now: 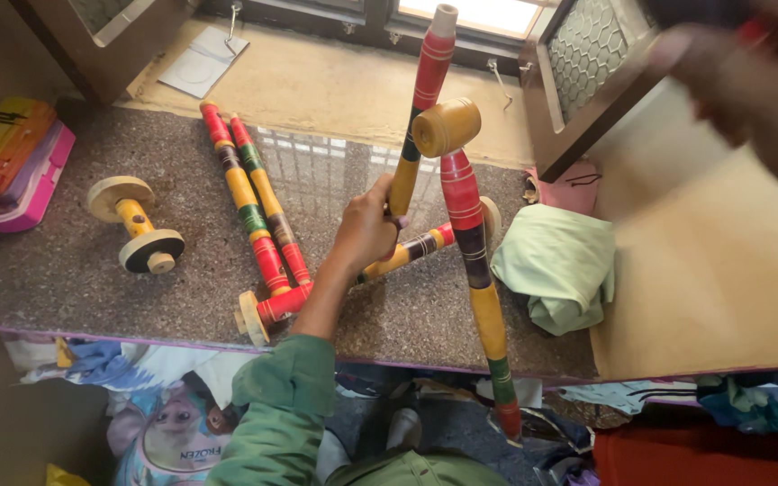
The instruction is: The person assembles several colorful wooden sticks and circular discs into a multi-armed structure on a countertop. They repeatedly pick up sticks, align them, and press circular discs onto the ends to form joints, then adjust the arrangement to stabilize the structure.
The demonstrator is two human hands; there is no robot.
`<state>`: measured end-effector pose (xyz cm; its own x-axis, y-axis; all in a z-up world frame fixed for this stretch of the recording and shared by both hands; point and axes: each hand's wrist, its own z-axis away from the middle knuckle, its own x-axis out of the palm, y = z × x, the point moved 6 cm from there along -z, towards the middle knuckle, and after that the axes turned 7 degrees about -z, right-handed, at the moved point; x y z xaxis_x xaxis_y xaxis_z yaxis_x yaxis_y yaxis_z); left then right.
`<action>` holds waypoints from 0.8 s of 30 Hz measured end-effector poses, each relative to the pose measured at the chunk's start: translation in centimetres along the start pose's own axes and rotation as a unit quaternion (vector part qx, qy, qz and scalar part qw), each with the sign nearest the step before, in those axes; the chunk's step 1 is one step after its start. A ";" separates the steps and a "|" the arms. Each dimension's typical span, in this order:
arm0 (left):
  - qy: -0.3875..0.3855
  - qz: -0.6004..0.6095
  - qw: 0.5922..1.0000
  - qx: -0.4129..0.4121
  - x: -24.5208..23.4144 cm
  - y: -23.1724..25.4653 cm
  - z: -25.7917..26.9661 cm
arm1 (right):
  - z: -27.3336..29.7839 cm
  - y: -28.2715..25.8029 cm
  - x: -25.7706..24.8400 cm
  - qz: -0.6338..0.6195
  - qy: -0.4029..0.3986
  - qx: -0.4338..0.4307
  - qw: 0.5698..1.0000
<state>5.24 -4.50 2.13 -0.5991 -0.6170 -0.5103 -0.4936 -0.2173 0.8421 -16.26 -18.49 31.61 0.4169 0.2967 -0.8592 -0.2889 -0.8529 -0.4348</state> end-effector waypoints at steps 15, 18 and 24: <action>0.009 -0.010 1.000 0.007 0.1 -0.2 -0.2 | 0.3 1.9 2.4 0.054 0.062 -0.084 0.993; -0.003 -0.002 1.000 -0.011 0.2 -0.3 -0.3 | 0.1 5.5 7.4 0.216 0.046 -0.120 0.968; 0.005 0.031 0.999 -0.016 -0.4 -0.2 -0.4 | -2.2 13.4 18.1 0.129 -0.023 -0.039 0.991</action>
<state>5.84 -4.47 2.24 -0.6217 -0.6371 -0.4555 -0.4356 -0.2020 0.8772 -10.66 -25.50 10.84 0.2979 0.0827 -0.9510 -0.3132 -0.9326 -0.1793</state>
